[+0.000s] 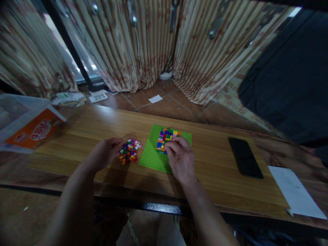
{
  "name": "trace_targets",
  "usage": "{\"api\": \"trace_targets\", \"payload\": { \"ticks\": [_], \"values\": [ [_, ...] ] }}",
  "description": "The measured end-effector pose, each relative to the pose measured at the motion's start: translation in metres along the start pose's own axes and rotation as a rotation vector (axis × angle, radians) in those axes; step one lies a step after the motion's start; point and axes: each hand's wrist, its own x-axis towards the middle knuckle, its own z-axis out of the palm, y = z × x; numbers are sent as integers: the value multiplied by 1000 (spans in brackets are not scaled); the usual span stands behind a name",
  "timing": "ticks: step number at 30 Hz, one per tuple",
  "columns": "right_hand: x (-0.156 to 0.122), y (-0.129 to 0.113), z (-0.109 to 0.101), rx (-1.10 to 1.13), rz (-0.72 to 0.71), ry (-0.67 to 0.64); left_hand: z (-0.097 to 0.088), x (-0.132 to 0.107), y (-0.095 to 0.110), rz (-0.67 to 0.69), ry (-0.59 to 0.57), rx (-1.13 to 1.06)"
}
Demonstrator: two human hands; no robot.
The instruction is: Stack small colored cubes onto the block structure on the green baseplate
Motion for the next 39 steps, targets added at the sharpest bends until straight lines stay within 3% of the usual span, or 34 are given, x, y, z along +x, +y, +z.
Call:
{"api": "trace_targets", "payload": {
  "ticks": [5,14,21,23,26,31,39],
  "values": [
    [-2,-3,-1,-98,-80,8,0,0,0,-1,-2,8],
    [-3,-4,-4,-91,-59,-32,-1,-1,4,-43,-7,0],
    [-10,-18,-9,18,-91,220,2,-1,1,-37,5,-19],
    [-14,-26,-6,31,-132,161,4,-1,1,-41,11,-18],
    [-23,-38,8,58,-195,-30,4,-2,3,-46,10,-9],
    [-36,-48,39,22,-164,-242,0,-5,10,-81,-18,-27],
    [-40,-54,73,-192,-152,-216,2,-4,8,-36,3,-40]
  ]
}}
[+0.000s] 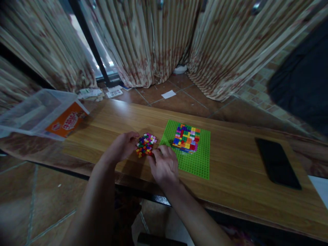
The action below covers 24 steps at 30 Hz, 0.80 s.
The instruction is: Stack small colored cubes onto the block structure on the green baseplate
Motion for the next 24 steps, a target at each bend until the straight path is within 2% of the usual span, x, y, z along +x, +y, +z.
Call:
{"api": "trace_targets", "payload": {
  "ticks": [6,11,14,19,24],
  "values": [
    [1,-1,1,95,23,50,-2,-1,2,17,-7,40],
    [4,-3,-17,336,51,68,-3,-2,4,-28,-29,20],
    [5,-2,-31,445,62,72,-3,-2,4,-8,-18,23],
    [1,14,-53,461,102,115,-1,0,0,2,-9,9],
    [0,40,-72,441,226,214,2,2,-6,61,13,4]
  ]
}}
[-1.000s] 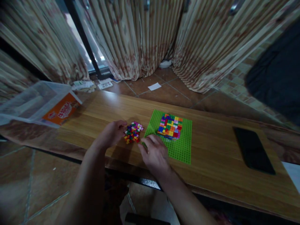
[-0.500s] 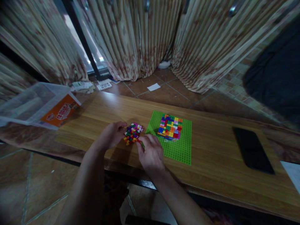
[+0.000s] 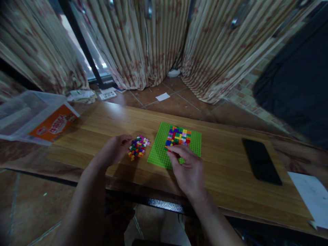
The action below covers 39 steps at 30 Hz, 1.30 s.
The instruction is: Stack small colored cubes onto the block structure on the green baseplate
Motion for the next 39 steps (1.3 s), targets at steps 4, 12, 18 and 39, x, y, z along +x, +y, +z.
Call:
{"api": "trace_targets", "payload": {
  "ticks": [4,12,18,39],
  "values": [
    [9,15,-11,-4,100,106,0,0,0,0,5,-9],
    [16,24,-13,-127,74,46,-2,1,0,15,-15,-21],
    [18,23,-8,-223,7,8,-3,-1,-1,7,-18,-15],
    [17,22,-9,-263,6,26,-4,-2,3,-16,-29,12]
  ]
}}
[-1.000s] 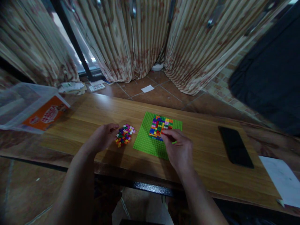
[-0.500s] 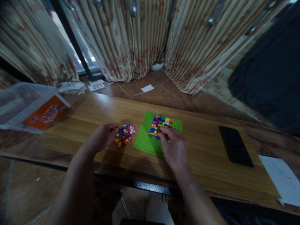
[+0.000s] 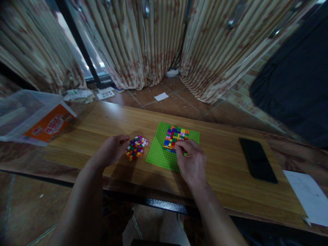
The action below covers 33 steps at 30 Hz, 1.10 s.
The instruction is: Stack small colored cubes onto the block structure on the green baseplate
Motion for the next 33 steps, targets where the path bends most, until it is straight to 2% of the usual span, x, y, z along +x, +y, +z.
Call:
{"api": "trace_targets", "payload": {
  "ticks": [10,19,26,28,33],
  "values": [
    [1,-2,0,-51,-93,13,1,0,-2,28,26,13],
    [1,-3,-1,-40,-71,1,2,1,-4,18,19,-8],
    [-12,-21,-1,65,-90,156,1,0,-3,-8,28,-9],
    [-18,-30,4,92,-110,110,1,0,-2,-17,23,-8],
    [-37,-43,33,138,-173,-191,0,-2,1,-58,4,-1]
  ]
}}
